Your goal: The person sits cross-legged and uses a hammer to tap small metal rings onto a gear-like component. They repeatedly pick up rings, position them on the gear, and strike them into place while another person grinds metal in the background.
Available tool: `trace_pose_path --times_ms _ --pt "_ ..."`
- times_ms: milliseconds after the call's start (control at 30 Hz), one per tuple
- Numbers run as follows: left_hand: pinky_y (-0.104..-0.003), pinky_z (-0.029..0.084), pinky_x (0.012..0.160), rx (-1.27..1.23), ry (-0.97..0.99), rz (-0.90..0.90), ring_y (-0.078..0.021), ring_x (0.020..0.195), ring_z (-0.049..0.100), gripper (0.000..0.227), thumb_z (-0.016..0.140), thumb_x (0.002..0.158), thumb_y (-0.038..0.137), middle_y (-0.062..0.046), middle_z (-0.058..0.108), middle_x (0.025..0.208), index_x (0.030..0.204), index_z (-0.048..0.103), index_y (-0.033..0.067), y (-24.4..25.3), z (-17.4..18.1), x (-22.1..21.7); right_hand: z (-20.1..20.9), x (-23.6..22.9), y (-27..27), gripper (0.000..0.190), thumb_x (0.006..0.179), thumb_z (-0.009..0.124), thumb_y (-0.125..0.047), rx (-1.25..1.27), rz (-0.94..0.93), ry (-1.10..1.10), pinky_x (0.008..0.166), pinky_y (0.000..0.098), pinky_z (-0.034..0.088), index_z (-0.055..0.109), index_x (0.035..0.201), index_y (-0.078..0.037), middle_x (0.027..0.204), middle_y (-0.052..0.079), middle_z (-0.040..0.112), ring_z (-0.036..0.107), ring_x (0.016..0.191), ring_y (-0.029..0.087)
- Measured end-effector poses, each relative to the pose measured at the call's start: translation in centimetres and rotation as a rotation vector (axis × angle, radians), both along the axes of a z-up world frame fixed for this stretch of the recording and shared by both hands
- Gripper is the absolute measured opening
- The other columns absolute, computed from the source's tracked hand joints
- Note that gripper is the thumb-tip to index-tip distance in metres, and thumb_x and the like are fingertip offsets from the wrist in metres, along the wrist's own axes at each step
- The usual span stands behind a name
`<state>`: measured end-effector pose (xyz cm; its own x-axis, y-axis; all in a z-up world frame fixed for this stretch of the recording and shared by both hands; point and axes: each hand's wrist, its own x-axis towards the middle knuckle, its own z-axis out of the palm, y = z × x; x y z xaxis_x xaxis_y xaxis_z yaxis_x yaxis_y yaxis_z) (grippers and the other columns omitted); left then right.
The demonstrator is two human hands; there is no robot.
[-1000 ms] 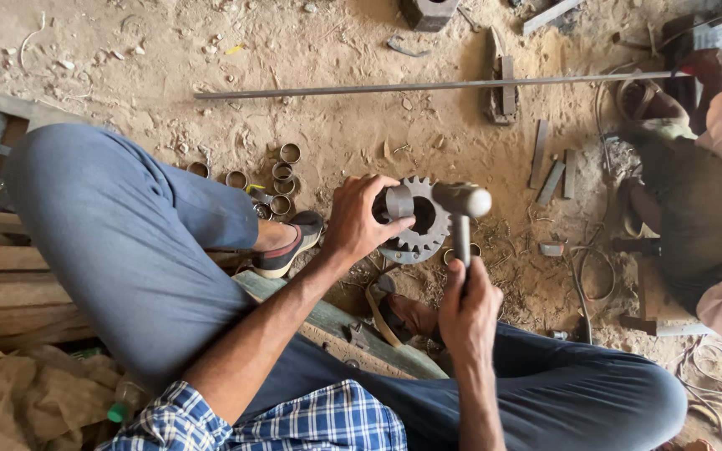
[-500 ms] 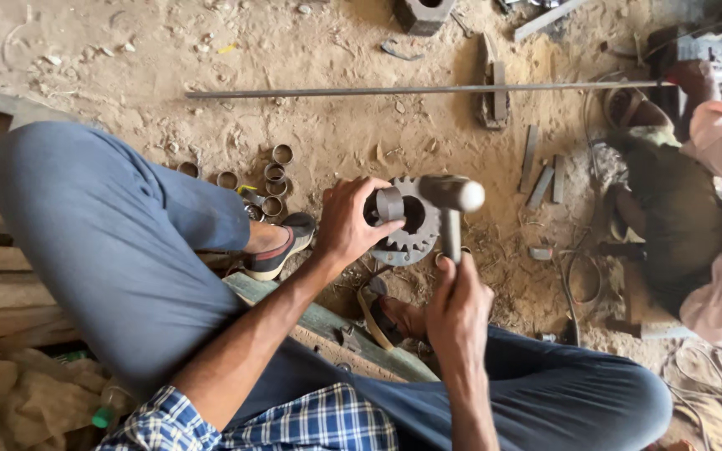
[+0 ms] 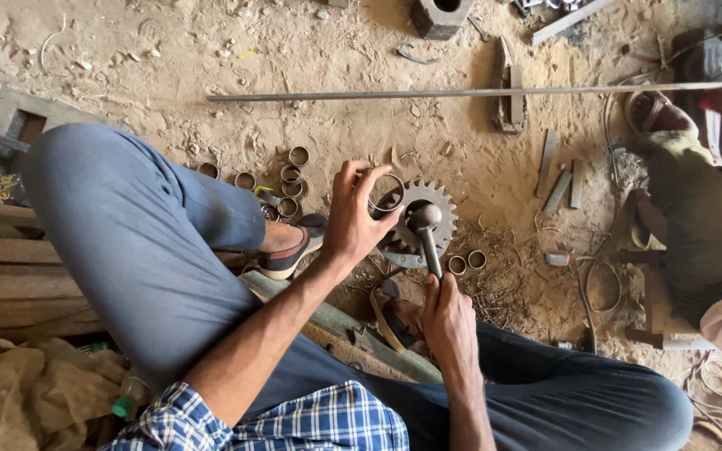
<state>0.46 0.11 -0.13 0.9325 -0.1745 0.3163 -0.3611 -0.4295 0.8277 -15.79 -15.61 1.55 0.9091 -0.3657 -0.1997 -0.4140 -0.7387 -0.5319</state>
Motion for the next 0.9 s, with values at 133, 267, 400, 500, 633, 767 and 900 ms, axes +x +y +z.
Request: trace_pose_path --times_ms 133,267,400,500,633,767,900 --pt "-0.039 0.056 0.098 -0.116 0.069 -0.067 -0.0246 0.11 0.063 0.064 0.093 0.075 0.024 -0.009 0.057 0.12 0.128 0.06 0.0099 0.0 -1.3 0.0 -1.2 -0.4 -0.3 0.032 0.108 0.05 -0.028 -0.088 0.115 -0.273 0.037 0.0414 0.04 0.058 0.095 0.0 0.055 0.016 0.059 0.053 0.039 0.028" --pt "-0.04 0.057 0.094 -0.186 0.231 -0.1 -0.0256 0.106 0.069 0.067 0.094 0.071 0.03 -0.01 0.069 0.123 0.125 0.063 0.0083 -1.1 -2.7 0.5 -0.9 -0.4 -0.7 0.036 0.108 0.051 -0.028 0.088 -0.067 -0.114 0.035 0.0358 0.036 0.064 0.086 -0.003 0.053 0.01 0.058 0.048 0.037 0.018" --pt "-0.043 0.054 0.101 -0.194 0.199 -0.135 -0.0282 0.112 0.07 0.068 0.093 0.072 0.038 -0.015 0.072 0.123 0.125 0.067 0.0044 -0.8 -3.6 1.0 1.6 0.6 -0.5 0.036 0.109 0.046 -0.03 0.135 -0.084 -0.187 0.029 0.0326 0.034 0.062 0.088 -0.005 0.054 0.004 0.057 0.046 0.036 0.01" --pt "-0.042 0.055 0.098 -0.125 0.206 -0.145 -0.0291 0.108 0.071 0.074 0.091 0.071 0.051 -0.017 0.073 0.118 0.121 0.069 0.001 -0.8 -3.8 1.0 4.8 0.8 -0.8 0.037 0.112 0.047 -0.031 0.062 -0.042 -0.302 0.032 0.0304 0.035 0.057 0.089 -0.004 0.054 0.003 0.055 0.047 0.037 0.009" --pt "-0.041 0.056 0.098 -0.122 0.144 -0.144 -0.0299 0.108 0.072 0.079 0.088 0.071 0.06 -0.017 0.074 0.116 0.119 0.072 -0.001 -0.6 -3.7 1.4 8.0 1.4 0.2 0.03 0.116 0.047 -0.028 -0.229 0.057 -0.491 0.044 0.035 0.033 0.054 0.109 0.001 0.055 0.007 0.048 0.044 0.041 0.017" --pt "-0.04 0.056 0.096 -0.12 0.164 -0.151 -0.0305 0.106 0.072 0.079 0.09 0.069 0.057 -0.018 0.074 0.115 0.118 0.071 -0.0024 -0.5 -3.8 1.5 8.6 2.9 2.0 0.029 0.114 0.048 -0.028 -0.329 0.148 -0.44 0.048 0.0381 0.038 0.055 0.108 0.0 0.057 0.005 0.052 0.046 0.043 0.02" --pt "-0.042 0.057 0.096 -0.127 0.165 -0.158 -0.0307 0.106 0.072 0.078 0.092 0.068 0.055 -0.018 0.073 0.116 0.118 0.07 -0.0023 -0.6 -3.9 1.5 8.4 3.8 1.7 0.03 0.109 0.051 -0.028 -0.044 0.076 -0.168 0.034 0.035 0.036 0.056 0.094 -0.003 0.05 0.004 0.053 0.048 0.034 0.015"
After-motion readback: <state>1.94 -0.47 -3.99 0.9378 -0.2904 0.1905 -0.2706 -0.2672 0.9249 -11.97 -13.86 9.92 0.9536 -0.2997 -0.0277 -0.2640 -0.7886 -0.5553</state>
